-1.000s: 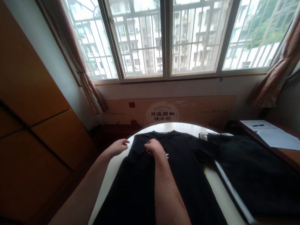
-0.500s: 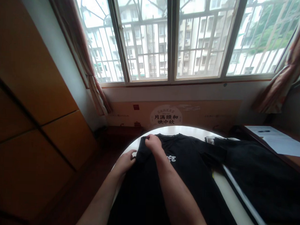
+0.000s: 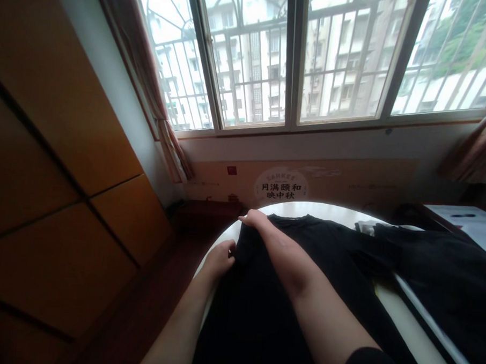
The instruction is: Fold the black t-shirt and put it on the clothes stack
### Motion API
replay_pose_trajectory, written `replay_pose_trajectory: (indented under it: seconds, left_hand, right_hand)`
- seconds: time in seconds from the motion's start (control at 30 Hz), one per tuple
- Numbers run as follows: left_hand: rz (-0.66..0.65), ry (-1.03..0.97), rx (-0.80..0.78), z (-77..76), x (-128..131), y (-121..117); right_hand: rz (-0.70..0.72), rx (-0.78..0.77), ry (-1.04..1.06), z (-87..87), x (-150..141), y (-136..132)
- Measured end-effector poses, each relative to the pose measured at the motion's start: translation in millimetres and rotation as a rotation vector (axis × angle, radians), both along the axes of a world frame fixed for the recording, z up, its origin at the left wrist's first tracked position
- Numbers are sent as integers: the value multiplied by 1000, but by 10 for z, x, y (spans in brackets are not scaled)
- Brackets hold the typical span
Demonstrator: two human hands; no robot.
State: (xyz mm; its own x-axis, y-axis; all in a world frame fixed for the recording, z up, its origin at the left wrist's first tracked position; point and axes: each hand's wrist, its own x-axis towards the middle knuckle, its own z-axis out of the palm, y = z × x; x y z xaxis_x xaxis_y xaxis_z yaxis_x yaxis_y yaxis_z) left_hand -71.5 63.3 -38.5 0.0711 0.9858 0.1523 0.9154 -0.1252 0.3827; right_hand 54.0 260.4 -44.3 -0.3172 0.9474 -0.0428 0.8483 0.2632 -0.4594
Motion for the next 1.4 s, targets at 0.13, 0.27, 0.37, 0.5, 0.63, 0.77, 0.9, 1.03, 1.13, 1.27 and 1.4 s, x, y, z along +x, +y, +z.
replay_pose_trajectory:
  seconds: [0.13, 0.27, 0.37, 0.5, 0.63, 0.77, 0.9, 1.03, 1.13, 1.27, 1.4]
  left_hand:
    - [11, -7, -23, -16, 10, -11]
    - [34, -45, -55, -15, -7, -17]
    - [59, -62, -74, -7, -23, -15]
    - [98, -45, -74, 4, -27, -13]
    - [133, 1, -72, 11, -24, -18]
    - [82, -6, -45, 22, -25, -17]
    - [4, -48, -32, 26, -28, -7]
    - [18, -39, -68, 5, -40, -4]
    - [4, -40, -52, -25, -53, -5]
    - [-50, -86, 13, -50, -61, -3]
    - [-204, -137, 87, -51, -46, 5]
  right_hand:
    - [-43, -10, -32, -52, -128, 10]
    - [-47, -44, -9, -61, -156, 24]
    - [-13, -64, 43, -48, -111, 57]
    - [16, -69, 117, -30, -45, 91]
    - [11, -58, 170, -43, -18, 92]
    - [34, -53, 230, -79, 10, 90]
    - [25, -47, 281, -110, 64, 74]
    - [-13, -24, 309, -144, 109, 29]
    - [-49, -7, 315, -159, 138, 9]
    - [-70, -78, 317, -103, 259, 42]
    - [28, -262, 304, 39, 509, 84]
